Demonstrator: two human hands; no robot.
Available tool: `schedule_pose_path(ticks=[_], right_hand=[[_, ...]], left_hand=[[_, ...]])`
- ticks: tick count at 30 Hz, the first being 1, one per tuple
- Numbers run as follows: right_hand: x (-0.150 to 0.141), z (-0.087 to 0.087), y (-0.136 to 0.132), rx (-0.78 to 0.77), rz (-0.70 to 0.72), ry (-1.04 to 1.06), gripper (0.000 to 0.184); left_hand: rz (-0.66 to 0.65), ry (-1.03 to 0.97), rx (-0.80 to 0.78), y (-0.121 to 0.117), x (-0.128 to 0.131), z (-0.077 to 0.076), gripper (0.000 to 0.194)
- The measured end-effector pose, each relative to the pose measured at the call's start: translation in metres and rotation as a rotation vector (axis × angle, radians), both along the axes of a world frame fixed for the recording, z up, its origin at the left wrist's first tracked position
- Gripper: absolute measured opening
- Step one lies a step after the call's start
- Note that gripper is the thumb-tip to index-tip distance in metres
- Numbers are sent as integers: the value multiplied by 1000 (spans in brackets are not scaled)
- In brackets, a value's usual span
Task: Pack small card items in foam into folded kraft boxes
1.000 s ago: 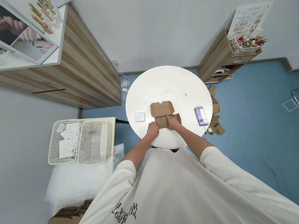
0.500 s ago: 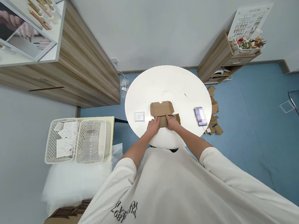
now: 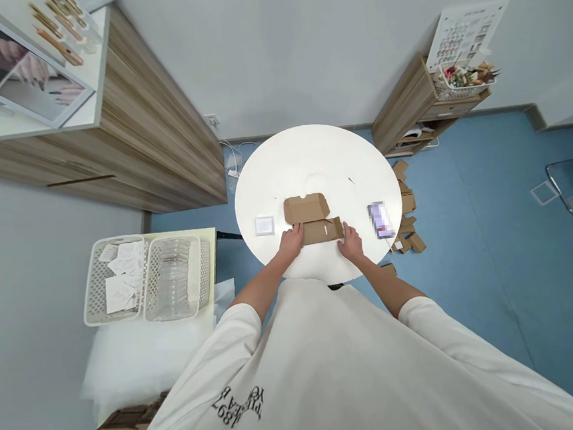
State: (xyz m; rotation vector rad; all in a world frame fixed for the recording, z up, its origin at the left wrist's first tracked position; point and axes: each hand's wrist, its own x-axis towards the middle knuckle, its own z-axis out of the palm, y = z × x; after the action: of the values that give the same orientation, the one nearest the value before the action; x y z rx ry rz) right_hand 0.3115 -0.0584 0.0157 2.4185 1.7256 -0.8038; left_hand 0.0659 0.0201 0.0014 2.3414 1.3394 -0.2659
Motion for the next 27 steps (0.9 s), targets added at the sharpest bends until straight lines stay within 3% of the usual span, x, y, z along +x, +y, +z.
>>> schedule_pose_path(ticks=[10,20,27], right_hand=[[-9,-10,39,-37,-92,168,79],[-21,6,38,-18,-87,248,58],[-40,5,32,20,-32,233,48]], left_hand=[[23,-9,-31,-1,1,-1,84],[7,-9,-18,0,1,5,81],[12,-15,-14,-1,0,5,84]])
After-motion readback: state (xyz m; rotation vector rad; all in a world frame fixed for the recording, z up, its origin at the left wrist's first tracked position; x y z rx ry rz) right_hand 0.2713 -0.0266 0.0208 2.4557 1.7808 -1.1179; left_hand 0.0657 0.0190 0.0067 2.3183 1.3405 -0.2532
